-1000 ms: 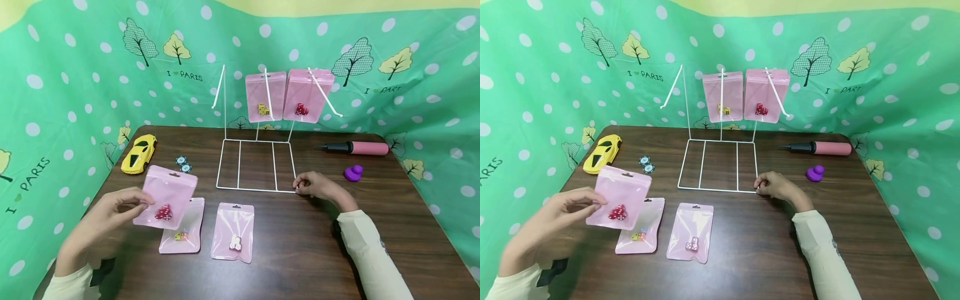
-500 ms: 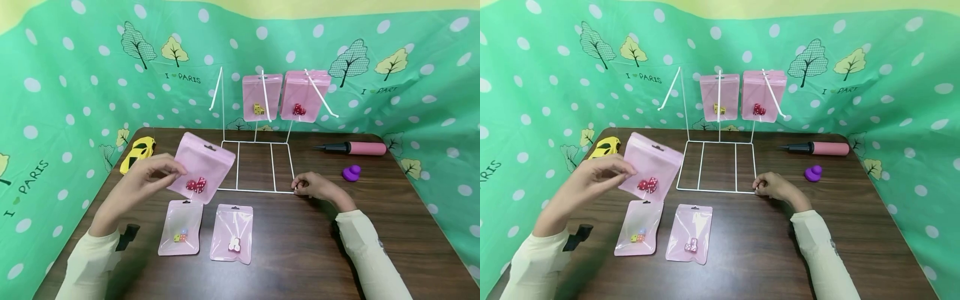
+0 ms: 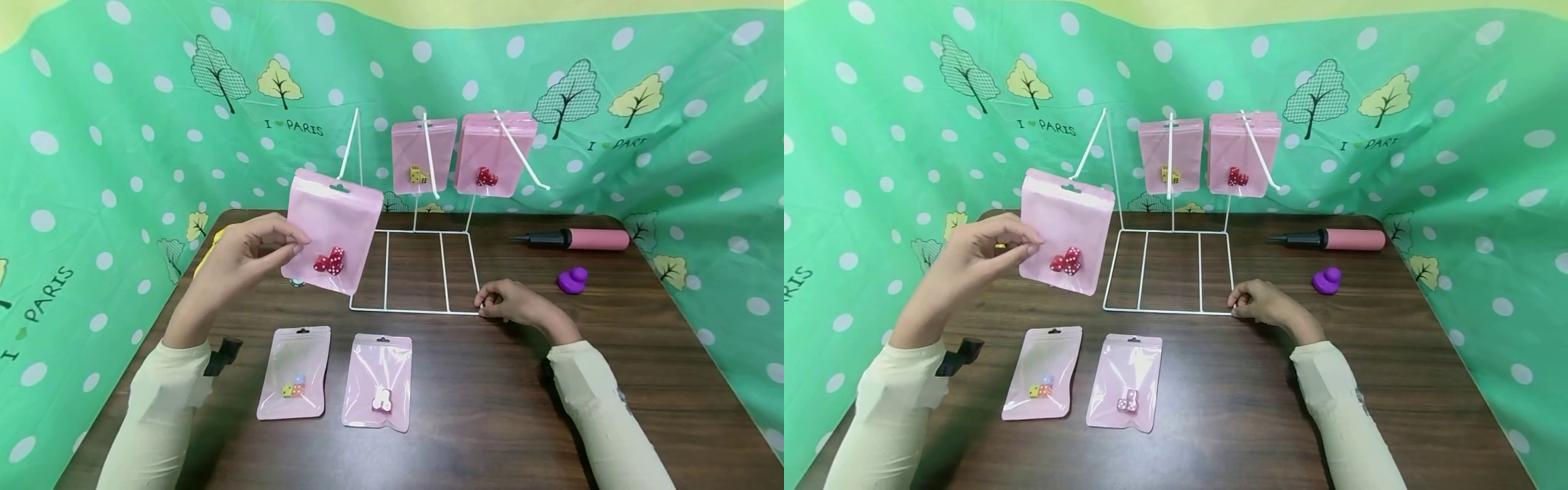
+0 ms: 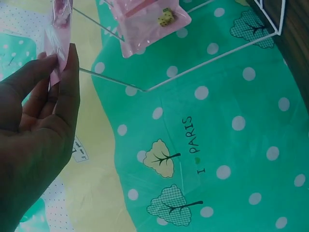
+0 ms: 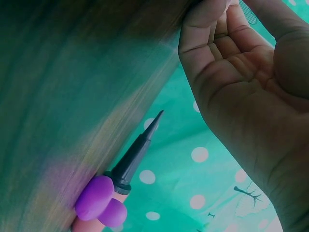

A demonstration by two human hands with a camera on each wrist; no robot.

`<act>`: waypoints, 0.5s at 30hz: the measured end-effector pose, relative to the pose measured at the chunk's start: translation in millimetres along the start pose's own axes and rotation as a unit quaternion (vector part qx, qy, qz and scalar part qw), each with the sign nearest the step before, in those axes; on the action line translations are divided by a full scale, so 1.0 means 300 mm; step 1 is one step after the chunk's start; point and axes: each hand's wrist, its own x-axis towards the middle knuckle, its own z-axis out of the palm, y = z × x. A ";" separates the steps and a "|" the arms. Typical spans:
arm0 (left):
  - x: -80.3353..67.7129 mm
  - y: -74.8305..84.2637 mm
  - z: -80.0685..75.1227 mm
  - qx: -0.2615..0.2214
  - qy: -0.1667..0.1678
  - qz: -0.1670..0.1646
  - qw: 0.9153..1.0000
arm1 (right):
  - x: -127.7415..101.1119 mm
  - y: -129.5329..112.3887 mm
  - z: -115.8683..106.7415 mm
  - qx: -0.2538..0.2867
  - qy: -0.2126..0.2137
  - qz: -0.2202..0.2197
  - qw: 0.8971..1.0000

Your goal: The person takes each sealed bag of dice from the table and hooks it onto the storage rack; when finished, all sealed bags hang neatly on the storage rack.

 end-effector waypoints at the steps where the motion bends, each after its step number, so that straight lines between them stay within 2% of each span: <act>1: 0.006 0.000 0.000 -0.005 0.003 -0.004 1.000 | 0.000 0.000 0.000 -0.001 0.000 0.000 1.000; 8: 0.023 -0.016 0.011 -0.057 -0.004 -0.057 0.997 | -0.002 -0.003 0.000 0.003 0.001 0.001 1.000; 15: 0.062 -0.063 0.044 -0.015 0.004 -0.097 0.995 | -0.005 -0.004 -0.004 0.003 0.000 0.001 1.000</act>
